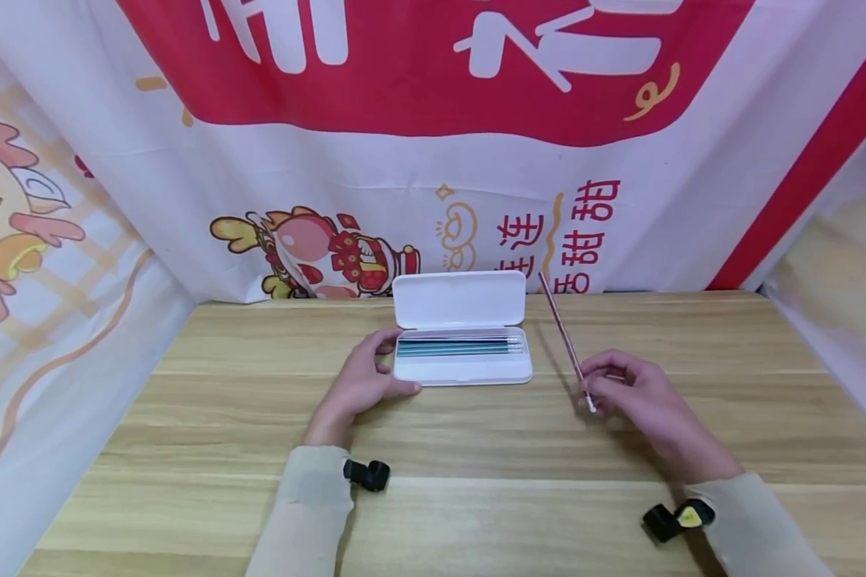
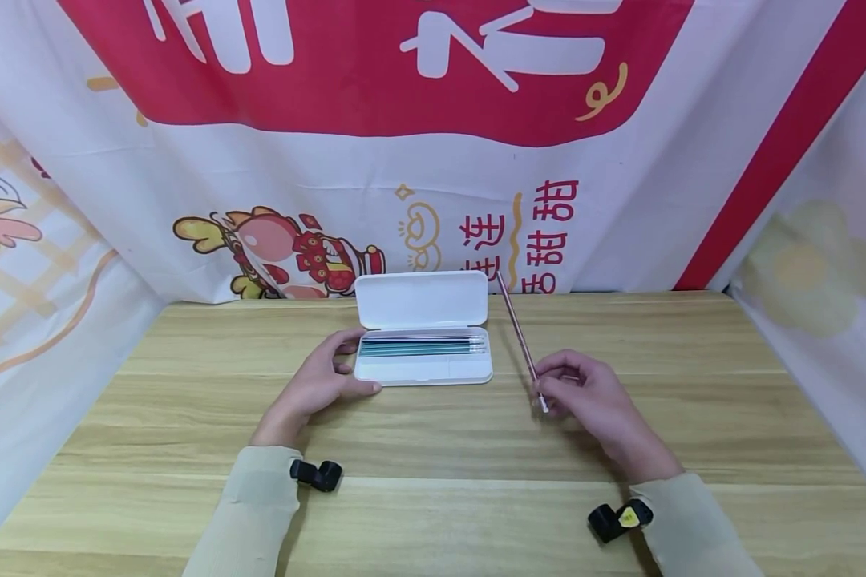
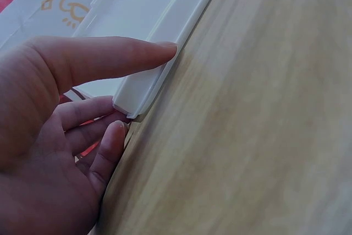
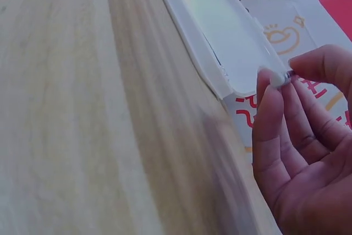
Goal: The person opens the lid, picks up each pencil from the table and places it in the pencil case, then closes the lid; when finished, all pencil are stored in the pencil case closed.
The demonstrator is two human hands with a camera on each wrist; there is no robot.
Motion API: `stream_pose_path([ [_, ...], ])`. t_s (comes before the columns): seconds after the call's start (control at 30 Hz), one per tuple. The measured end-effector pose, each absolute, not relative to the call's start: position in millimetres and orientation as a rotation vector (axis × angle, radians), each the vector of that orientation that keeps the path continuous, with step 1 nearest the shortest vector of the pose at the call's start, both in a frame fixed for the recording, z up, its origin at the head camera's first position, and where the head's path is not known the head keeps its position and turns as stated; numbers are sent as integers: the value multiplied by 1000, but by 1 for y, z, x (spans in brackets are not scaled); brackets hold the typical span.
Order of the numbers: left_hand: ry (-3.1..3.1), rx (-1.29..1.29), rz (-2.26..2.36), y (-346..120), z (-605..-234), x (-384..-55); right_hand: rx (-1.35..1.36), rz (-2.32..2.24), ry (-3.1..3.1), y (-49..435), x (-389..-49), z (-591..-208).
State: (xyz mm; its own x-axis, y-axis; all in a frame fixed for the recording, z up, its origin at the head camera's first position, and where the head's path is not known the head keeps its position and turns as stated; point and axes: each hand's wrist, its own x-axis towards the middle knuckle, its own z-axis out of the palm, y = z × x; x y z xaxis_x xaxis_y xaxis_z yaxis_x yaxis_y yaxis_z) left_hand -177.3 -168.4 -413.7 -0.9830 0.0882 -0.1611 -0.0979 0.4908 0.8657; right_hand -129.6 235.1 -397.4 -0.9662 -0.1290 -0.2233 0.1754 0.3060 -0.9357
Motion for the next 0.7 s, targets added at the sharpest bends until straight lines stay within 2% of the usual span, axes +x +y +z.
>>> stream_pose_path([
  [0.3, 2552, -5, 1500, -170, -416, -176, -28, -1643, 2424, 233, -134, -391],
  [0.7, 2557, 24, 1498, -170, -416, -178, -193, -1351, 2653, 212, -181, -360],
])
